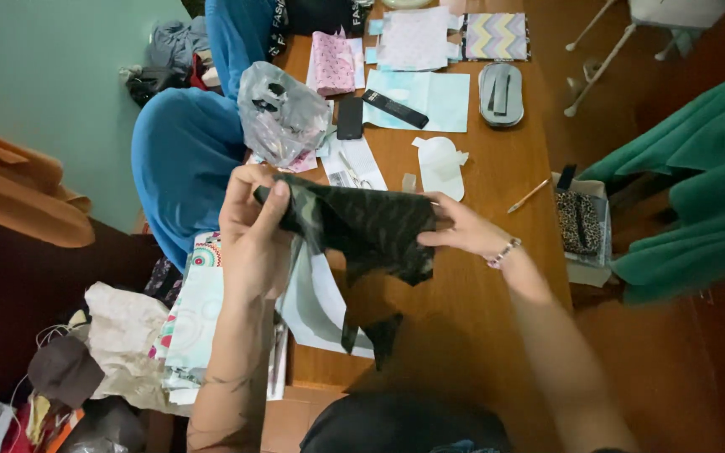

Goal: The person cuts a piece of light blue fabric using scissors, then folds and places it into a container. They then pick up a piece of camouflage fabric, unfold it, and place it on the table. Finally, they sort through a stack of patterned fabrics.

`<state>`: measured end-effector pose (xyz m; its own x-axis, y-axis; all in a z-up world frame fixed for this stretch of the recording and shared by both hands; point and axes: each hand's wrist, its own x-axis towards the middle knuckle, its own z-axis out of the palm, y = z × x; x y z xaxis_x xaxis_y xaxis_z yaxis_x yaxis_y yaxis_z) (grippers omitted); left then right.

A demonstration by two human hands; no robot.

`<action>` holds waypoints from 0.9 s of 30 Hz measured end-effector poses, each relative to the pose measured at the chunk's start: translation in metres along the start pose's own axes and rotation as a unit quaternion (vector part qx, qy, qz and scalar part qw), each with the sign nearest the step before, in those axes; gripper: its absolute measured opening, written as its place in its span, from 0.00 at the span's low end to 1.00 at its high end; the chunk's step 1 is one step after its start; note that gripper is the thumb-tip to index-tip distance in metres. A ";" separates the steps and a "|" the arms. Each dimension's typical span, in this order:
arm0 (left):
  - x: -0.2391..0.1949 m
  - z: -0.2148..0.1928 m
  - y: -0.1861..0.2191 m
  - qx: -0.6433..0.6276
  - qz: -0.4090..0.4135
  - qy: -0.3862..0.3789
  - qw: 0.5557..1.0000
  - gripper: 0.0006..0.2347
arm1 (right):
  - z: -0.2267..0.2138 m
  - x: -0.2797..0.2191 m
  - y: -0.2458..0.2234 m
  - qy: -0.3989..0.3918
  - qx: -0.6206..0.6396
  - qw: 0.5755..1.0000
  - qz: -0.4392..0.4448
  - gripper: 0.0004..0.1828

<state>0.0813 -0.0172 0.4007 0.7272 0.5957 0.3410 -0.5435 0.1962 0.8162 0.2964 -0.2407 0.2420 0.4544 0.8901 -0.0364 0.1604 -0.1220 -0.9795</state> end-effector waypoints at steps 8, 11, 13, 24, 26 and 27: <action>0.010 -0.031 -0.018 -0.058 -0.143 -0.036 0.987 0.04 | 0.023 -0.051 -0.002 0.229 0.310 0.920 0.077 0.42; 0.001 -0.040 -0.025 -0.032 -0.164 0.007 0.986 0.08 | 0.020 -0.045 0.036 0.200 0.264 0.943 0.028 0.54; 0.001 -0.043 -0.018 0.014 -0.150 0.017 0.988 0.11 | 0.016 -0.047 0.018 0.199 0.253 0.947 -0.019 0.54; 0.003 -0.084 -0.003 0.237 -0.103 -0.006 0.966 0.13 | -0.013 -0.073 -0.021 0.303 0.209 0.923 -0.109 0.21; 0.002 -0.078 -0.002 0.292 -0.085 -0.014 0.953 0.16 | -0.011 -0.081 -0.048 0.274 0.091 0.948 -0.131 0.35; -0.001 -0.072 0.003 0.292 -0.088 -0.014 0.952 0.16 | -0.005 -0.085 -0.062 0.274 0.092 0.948 -0.129 0.35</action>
<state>0.0481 0.0389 0.3693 0.8003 0.5716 0.1811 -0.0923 -0.1810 0.9791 0.2527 -0.3111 0.3067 0.8165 0.5111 0.2685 0.1952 0.1933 -0.9615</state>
